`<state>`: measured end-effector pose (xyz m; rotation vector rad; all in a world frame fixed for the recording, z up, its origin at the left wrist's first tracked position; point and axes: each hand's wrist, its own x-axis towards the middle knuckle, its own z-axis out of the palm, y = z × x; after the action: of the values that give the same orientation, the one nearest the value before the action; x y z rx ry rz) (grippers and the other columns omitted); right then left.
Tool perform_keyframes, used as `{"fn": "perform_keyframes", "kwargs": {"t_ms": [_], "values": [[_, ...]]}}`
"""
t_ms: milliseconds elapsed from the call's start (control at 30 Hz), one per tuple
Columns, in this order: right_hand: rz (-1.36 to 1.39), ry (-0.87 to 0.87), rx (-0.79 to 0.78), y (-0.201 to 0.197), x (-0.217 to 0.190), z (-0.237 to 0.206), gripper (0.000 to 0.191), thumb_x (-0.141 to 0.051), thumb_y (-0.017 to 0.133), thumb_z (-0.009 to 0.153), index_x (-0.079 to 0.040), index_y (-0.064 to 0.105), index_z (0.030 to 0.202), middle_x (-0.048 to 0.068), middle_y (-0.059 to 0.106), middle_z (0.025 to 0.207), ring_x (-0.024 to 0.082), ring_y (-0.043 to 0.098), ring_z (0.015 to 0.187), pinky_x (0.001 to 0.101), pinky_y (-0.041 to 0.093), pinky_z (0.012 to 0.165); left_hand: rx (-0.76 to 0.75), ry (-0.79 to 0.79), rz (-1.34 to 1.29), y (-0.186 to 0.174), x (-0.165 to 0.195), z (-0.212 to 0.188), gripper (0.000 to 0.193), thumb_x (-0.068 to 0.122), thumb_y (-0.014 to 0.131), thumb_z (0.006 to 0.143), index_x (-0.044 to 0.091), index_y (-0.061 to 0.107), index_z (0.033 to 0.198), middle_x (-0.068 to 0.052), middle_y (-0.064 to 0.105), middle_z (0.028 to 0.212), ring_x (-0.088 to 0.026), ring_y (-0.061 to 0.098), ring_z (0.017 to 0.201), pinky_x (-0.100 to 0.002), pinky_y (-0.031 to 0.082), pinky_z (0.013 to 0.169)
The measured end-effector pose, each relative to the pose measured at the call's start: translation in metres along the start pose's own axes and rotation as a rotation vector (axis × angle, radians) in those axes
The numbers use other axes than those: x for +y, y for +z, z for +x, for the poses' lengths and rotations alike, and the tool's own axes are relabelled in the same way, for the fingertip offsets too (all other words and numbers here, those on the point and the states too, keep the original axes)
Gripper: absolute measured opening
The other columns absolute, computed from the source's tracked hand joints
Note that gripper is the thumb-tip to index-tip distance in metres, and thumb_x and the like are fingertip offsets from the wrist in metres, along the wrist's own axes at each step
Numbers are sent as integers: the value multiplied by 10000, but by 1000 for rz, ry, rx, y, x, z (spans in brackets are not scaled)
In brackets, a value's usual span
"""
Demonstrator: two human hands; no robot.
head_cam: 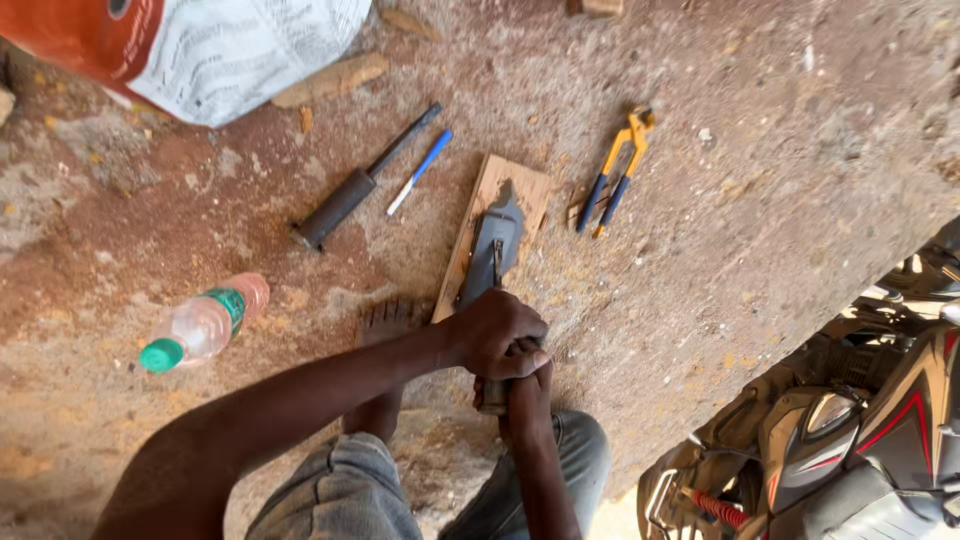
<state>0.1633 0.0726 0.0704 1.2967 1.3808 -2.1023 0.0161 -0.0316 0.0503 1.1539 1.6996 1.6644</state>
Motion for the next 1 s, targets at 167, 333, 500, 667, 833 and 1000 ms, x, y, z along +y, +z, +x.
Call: {"fn": "perform_keyframes", "kwargs": {"t_ms": [167, 333, 500, 667, 833, 1000], "values": [[-59, 105, 74, 7, -3, -17, 366, -312, 429, 1013, 9, 602, 1050, 156, 650, 756, 215, 609, 510, 358, 531, 413, -47, -68, 3, 14, 13, -9, 410, 442, 570, 858, 103, 548, 629, -70, 512, 553, -246, 503, 461, -429, 417, 460], [41, 111, 130, 16, 2, -25, 364, -304, 426, 1009, -1, 600, 1114, 166, 665, 791, 223, 640, 552, 357, 550, 457, -57, -97, -45, 15, 12, -23, 389, 426, 583, 849, 103, 555, 634, -65, 533, 556, -247, 519, 460, -424, 437, 458], [-15, 39, -26, 15, -21, 3, 442, -361, 387, 1061, 28, 594, 1030, 172, 635, 725, 216, 605, 501, 345, 502, 395, -1, -27, 110, -1, -2, 3, 443, 440, 610, 890, 64, 548, 665, -108, 546, 605, -293, 548, 537, -446, 456, 543], [-97, 52, 90, 25, -9, -37, 377, -305, 424, 1005, -7, 647, 1068, 123, 677, 813, 196, 665, 613, 321, 549, 486, -48, -99, -49, 10, 25, -21, 377, 440, 588, 834, 93, 625, 691, -99, 603, 624, -283, 599, 541, -433, 489, 559], [-9, 115, 80, 14, -7, -14, 372, -330, 408, 1018, -23, 607, 1085, 149, 656, 774, 219, 629, 566, 343, 519, 433, -12, -50, -19, 7, 1, -16, 389, 439, 602, 854, 76, 622, 717, -117, 609, 671, -316, 614, 610, -444, 499, 584], [-52, 54, 31, -2, -30, 23, 359, -323, 381, 1048, -36, 581, 1128, 164, 643, 771, 230, 624, 552, 356, 526, 439, 43, -30, 33, 1, -11, 19, 382, 426, 591, 861, 75, 622, 712, -107, 586, 628, -305, 608, 571, -450, 496, 580]]}}
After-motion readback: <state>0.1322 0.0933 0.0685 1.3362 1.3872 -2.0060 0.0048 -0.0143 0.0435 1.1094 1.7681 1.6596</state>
